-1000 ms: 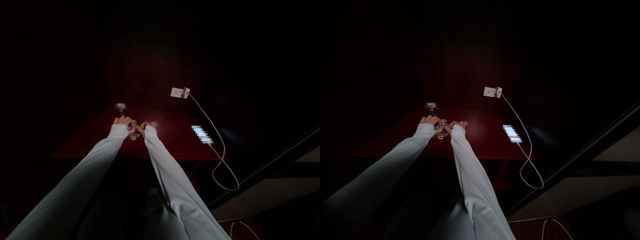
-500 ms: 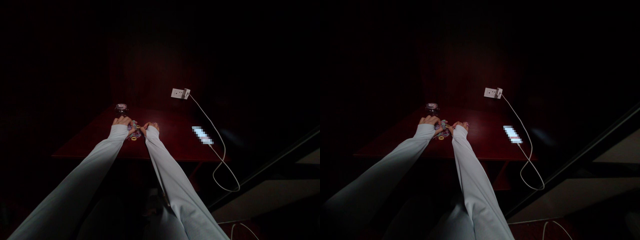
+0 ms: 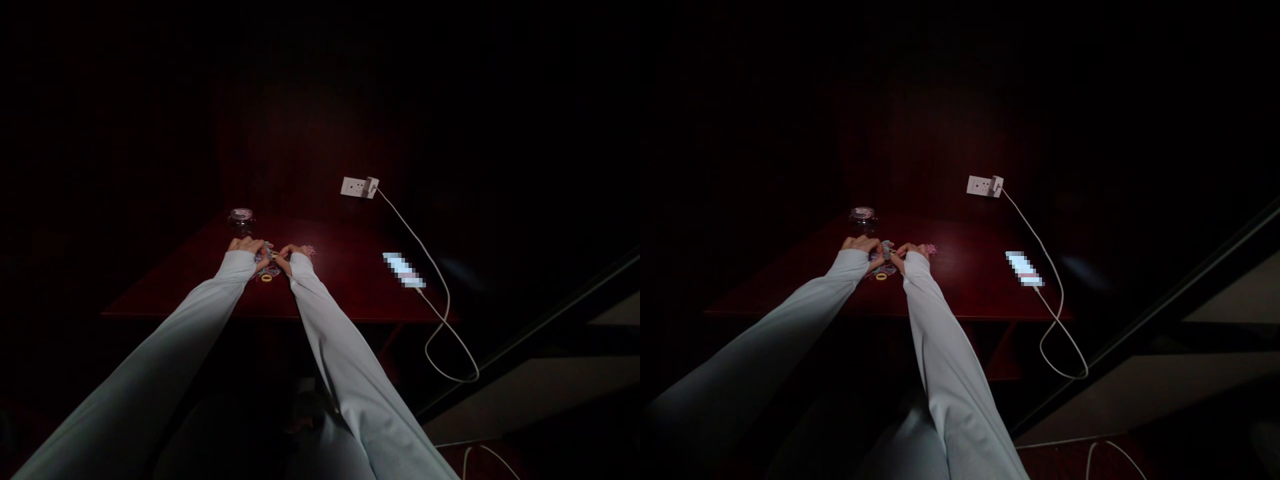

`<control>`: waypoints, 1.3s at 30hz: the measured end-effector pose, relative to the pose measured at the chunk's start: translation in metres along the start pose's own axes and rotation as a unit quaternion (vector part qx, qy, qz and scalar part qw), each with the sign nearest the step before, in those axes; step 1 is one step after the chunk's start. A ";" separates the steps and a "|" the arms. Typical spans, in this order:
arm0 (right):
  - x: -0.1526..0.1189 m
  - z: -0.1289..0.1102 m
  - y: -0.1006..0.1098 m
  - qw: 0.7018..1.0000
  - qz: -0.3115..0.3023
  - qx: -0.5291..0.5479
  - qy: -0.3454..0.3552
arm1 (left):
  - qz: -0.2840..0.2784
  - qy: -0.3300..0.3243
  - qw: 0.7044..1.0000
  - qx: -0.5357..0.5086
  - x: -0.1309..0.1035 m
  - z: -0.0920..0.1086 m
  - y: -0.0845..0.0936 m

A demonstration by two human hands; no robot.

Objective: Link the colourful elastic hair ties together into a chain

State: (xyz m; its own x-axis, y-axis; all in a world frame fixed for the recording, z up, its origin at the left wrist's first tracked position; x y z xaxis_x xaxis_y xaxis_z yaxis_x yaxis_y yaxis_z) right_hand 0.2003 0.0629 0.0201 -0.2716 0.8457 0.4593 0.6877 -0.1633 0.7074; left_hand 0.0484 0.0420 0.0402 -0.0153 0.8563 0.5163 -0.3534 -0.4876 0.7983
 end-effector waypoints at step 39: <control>0.003 -0.003 -0.002 0.998 0.022 0.047 0.045 | -0.003 -0.040 0.998 -0.039 0.004 -0.007 -0.018</control>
State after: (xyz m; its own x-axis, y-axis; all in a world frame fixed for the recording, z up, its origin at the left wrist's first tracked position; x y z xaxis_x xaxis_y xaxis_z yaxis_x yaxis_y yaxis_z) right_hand 0.1965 0.0644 0.0219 -0.2964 0.7895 0.5374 0.7594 -0.1463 0.6339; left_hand 0.0483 0.0552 0.0258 0.0610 0.8409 0.5377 -0.4259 -0.4652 0.7760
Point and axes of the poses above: each hand's wrist, its own x-axis towards the middle knuckle, its own y-axis out of the back of the hand, z = x × y, the point moved 8 cm from there along x, towards the middle knuckle, and after that the axes turned 12 degrees about y, right-handed, at the moved point
